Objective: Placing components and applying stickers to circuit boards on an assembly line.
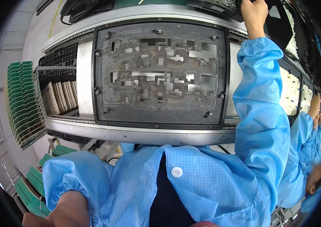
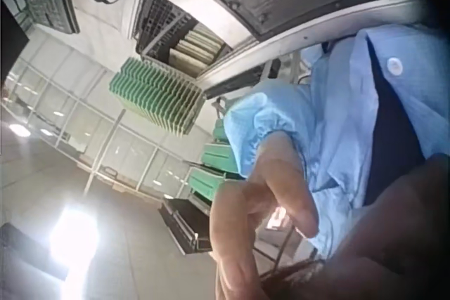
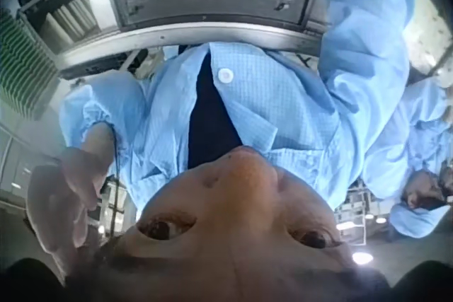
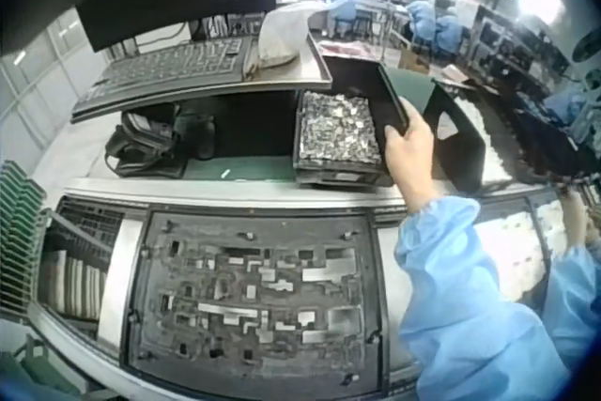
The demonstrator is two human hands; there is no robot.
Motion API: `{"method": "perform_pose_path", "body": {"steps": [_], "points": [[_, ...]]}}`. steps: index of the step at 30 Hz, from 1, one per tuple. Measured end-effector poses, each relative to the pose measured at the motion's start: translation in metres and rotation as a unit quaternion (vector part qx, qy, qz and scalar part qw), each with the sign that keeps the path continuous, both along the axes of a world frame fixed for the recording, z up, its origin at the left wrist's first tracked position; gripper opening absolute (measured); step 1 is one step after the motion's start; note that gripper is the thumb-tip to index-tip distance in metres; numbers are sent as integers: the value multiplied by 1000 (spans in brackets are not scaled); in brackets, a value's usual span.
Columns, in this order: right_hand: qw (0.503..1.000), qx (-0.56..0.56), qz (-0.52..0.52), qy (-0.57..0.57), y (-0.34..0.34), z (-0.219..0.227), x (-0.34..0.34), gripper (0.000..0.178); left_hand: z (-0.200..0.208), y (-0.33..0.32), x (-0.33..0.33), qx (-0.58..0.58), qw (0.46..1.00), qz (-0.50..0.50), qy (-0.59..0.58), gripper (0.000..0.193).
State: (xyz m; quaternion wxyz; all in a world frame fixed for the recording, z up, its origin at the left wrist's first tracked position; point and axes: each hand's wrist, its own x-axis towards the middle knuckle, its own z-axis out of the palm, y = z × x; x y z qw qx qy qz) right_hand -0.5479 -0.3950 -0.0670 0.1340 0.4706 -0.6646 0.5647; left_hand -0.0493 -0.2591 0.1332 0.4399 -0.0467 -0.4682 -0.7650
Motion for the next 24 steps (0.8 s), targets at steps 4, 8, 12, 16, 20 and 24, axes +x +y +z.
{"method": "perform_pose_path", "body": {"steps": [4, 8, 12, 16, 20, 24], "points": [[999, -23, -12, 39, -4, 8, 12, 40, 1, 2, 10, -40, 999, -19, -4, 30], [994, 105, -7, 31, -2, 5, 13, 54, 1, 22, 18, -158, 987, 7, 1, 33], [987, 123, 28, 101, 30, 10, 14, 63, 7, 30, 45, -347, 938, 14, 10, 36], [989, 125, 74, -34, 109, 25, 9, 38, 11, 25, 98, -495, 866, -18, -72, 71], [857, 481, 111, -150, 178, -17, 3, 43, -27, 10, 155, -143, 613, 658, -413, 63], [909, 397, 127, -15, 170, -89, 30, 51, -133, -57, 258, 52, 217, 793, -567, 87]]}}
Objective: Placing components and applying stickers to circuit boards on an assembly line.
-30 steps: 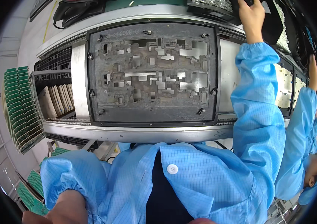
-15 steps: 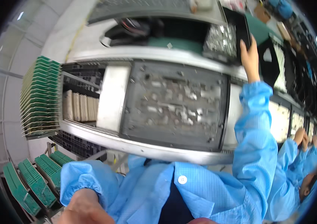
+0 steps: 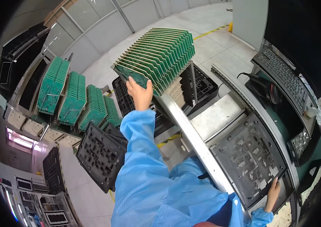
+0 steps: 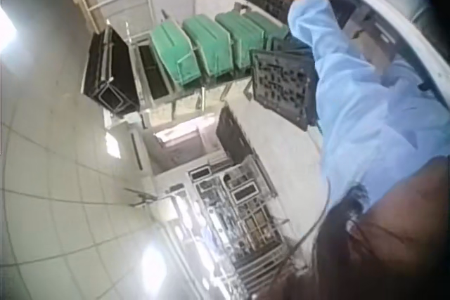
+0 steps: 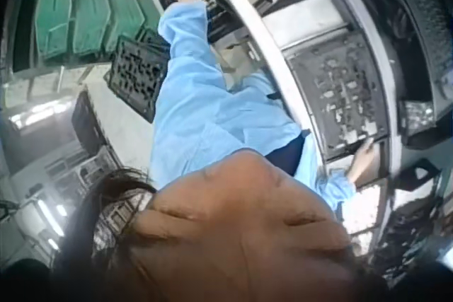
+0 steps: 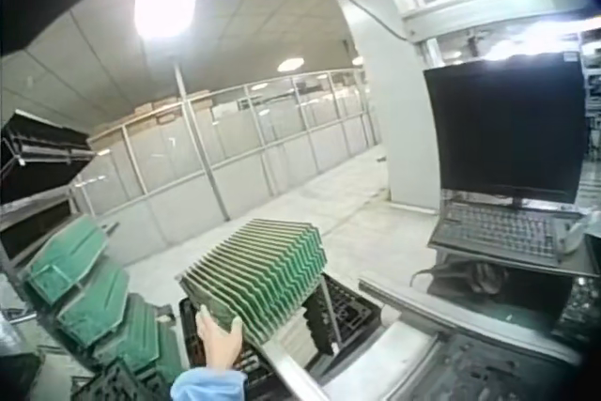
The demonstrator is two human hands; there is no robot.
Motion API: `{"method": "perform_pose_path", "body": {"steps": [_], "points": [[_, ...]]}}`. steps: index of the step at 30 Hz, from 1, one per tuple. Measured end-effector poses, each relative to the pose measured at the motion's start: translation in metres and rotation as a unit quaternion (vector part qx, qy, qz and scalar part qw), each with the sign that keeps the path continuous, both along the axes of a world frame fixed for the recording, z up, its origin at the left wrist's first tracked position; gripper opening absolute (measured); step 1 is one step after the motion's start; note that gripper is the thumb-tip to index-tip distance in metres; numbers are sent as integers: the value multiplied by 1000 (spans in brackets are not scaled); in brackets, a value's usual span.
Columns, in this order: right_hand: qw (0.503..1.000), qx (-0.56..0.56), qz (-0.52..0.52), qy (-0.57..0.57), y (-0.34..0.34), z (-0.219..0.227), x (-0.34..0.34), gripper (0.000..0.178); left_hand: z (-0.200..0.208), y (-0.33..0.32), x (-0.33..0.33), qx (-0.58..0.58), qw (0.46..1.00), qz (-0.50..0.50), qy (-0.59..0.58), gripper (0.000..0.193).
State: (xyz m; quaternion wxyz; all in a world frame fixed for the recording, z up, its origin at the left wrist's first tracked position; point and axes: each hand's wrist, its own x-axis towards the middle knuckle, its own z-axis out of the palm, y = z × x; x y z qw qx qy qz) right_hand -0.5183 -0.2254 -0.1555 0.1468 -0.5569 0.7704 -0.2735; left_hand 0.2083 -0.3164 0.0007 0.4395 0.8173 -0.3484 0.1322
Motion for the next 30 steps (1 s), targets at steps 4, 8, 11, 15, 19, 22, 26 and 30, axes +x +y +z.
{"method": "perform_pose_path", "body": {"steps": [4, 8, 11, 15, 19, 22, 26, 30], "points": [[984, 10, -2, -176, -3, -4, 20, 53, -26, -27, 20, -4, 999, -31, 40, 87], [970, 44, -10, -237, 0, 14, 41, 56, -23, -46, 5, 8, 999, 36, 37, 78], [943, 121, -66, -302, 6, 40, 49, 61, -9, -52, -12, 53, 994, 78, 49, 71], [934, 89, -55, -343, 11, 36, 40, 66, -2, -50, -26, 50, 992, 100, 65, 69], [937, 65, -72, -336, 11, 33, 36, 62, -7, -38, -47, -8, 995, 94, 25, 74], [934, 50, -81, -344, 13, 30, 29, 62, 12, -32, -64, -90, 992, 83, 24, 69], [928, -40, -82, -361, 19, 36, 28, 57, 24, 1, -70, -257, 959, 22, -118, 47], [940, -168, -92, -282, 5, 58, 51, 45, 72, 65, -132, -400, 906, -139, 25, 43]]}}
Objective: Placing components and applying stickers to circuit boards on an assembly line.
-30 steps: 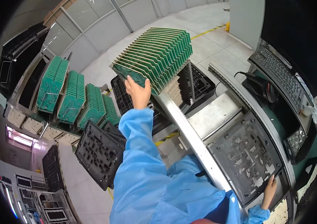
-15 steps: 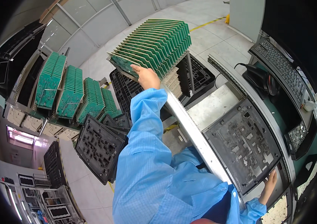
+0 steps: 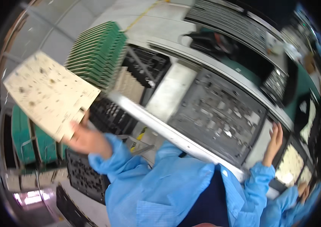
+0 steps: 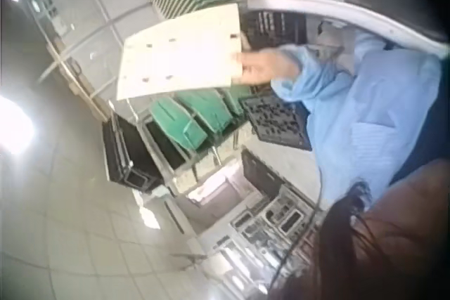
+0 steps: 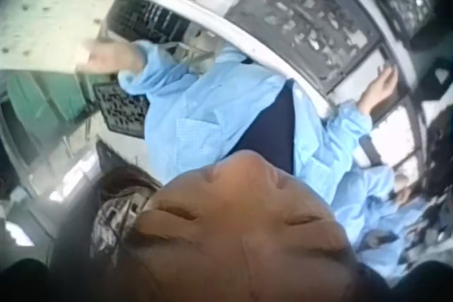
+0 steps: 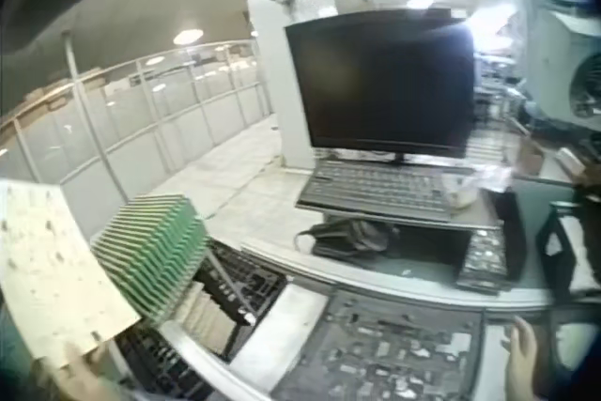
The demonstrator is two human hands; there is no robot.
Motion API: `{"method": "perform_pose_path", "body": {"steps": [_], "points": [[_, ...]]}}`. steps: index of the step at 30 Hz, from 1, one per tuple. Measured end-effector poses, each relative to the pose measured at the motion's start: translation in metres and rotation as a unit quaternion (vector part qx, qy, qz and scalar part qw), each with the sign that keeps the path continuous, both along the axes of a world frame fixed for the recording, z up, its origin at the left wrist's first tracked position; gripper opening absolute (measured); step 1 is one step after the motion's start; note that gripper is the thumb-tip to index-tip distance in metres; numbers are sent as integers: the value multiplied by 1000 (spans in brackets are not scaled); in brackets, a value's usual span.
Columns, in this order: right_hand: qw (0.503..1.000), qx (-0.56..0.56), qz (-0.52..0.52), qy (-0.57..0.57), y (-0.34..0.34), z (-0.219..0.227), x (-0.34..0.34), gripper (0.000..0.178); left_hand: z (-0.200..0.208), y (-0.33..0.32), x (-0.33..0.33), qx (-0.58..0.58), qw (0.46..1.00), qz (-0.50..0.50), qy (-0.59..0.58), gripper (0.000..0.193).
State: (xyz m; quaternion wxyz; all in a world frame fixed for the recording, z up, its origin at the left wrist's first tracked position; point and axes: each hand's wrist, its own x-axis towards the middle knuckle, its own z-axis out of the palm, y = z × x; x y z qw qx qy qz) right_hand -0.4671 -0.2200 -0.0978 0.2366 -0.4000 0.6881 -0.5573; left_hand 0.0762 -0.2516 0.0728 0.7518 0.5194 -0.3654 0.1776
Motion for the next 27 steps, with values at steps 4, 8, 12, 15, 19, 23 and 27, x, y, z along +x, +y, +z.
{"method": "perform_pose_path", "body": {"steps": [4, 8, 12, 15, 19, 23, 27], "points": [[996, -90, 6, -18, 1, 16, 8, 38, 12, 16, 3, 101, 956, -274, 28, 46], [974, -162, 159, -15, -7, 37, 26, 47, -13, -44, -19, 235, 819, -501, 148, 42], [937, -120, 298, -135, -17, 76, 35, 87, -48, -106, -69, 383, 636, -661, 109, 38], [932, -87, 338, -98, -20, 86, 32, 73, -76, -151, -96, 431, 537, -724, 45, 38], [956, -17, 280, -83, -23, 77, 30, 74, -102, -176, -127, 483, 488, -727, 26, 36], [958, -31, 256, -125, -26, 44, 28, 69, -125, -179, -141, 512, 508, -692, -14, 32], [962, 6, 238, -130, -30, 34, 29, 55, -130, -186, -132, 548, 512, -660, -55, 32]]}}
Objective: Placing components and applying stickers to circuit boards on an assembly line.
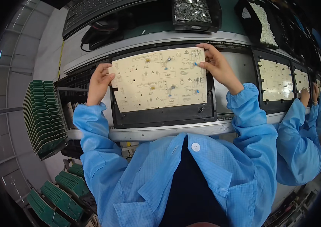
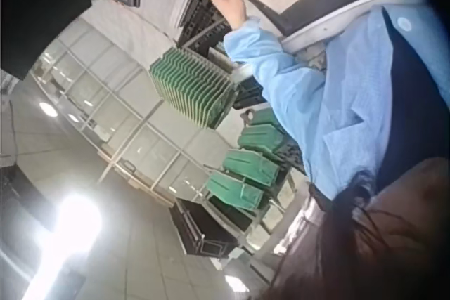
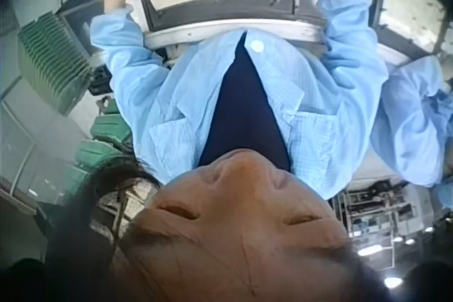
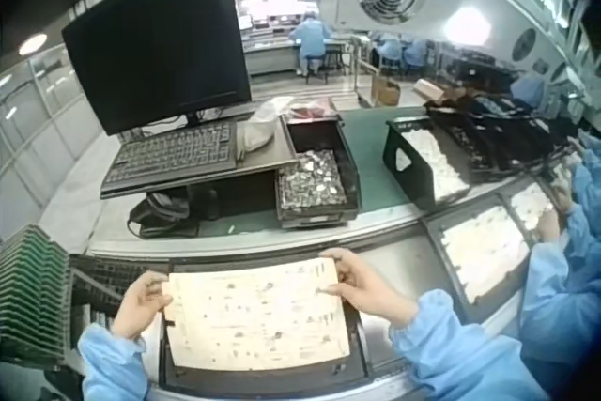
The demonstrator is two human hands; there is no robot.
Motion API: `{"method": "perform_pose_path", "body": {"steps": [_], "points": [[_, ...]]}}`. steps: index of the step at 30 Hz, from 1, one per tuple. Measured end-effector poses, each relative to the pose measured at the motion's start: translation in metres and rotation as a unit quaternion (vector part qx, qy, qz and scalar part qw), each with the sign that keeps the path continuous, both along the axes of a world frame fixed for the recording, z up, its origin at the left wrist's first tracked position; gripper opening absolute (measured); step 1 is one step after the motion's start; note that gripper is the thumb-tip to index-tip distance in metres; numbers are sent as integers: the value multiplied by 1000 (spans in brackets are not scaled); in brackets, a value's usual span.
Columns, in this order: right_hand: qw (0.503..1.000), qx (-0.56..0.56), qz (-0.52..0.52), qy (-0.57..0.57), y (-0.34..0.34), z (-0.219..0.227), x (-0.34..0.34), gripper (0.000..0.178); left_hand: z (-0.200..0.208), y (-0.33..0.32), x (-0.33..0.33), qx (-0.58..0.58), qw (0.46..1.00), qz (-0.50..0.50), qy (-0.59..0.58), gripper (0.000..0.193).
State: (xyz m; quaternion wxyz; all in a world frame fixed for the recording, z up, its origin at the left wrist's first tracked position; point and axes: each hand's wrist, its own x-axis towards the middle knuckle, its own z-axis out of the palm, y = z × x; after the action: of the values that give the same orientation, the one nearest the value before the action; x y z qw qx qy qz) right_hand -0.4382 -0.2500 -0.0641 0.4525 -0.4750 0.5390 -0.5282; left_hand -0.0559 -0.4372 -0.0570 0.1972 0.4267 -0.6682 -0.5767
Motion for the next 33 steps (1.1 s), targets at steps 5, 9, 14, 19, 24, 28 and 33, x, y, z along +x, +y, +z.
{"method": "perform_pose_path", "body": {"steps": [5, 9, 14, 19, 24, 28, 33], "points": [[963, -32, -32, 268, 6, -3, 1, 52, 0, 14, 4, -284, 950, -13, -130, 38], [903, -55, -50, 424, 13, -11, 1, 55, -8, 18, 3, -354, 905, -30, -234, 47], [882, -104, -158, 431, 27, -1, -9, 53, 10, 46, -6, -465, 852, -44, -237, 56], [943, -11, -79, 324, 78, 21, 3, 33, 37, 97, -11, -450, 843, -181, -232, 49], [866, -32, -220, 448, 100, -4, 57, 29, 35, 122, -1, -389, 860, -193, -269, 39], [892, -63, -273, 356, 96, -14, 61, 21, 36, 124, 13, -355, 884, -173, -250, 27], [917, -115, -216, 315, 96, -34, 57, 20, 25, 123, 32, -349, 899, -190, -183, 26]]}}
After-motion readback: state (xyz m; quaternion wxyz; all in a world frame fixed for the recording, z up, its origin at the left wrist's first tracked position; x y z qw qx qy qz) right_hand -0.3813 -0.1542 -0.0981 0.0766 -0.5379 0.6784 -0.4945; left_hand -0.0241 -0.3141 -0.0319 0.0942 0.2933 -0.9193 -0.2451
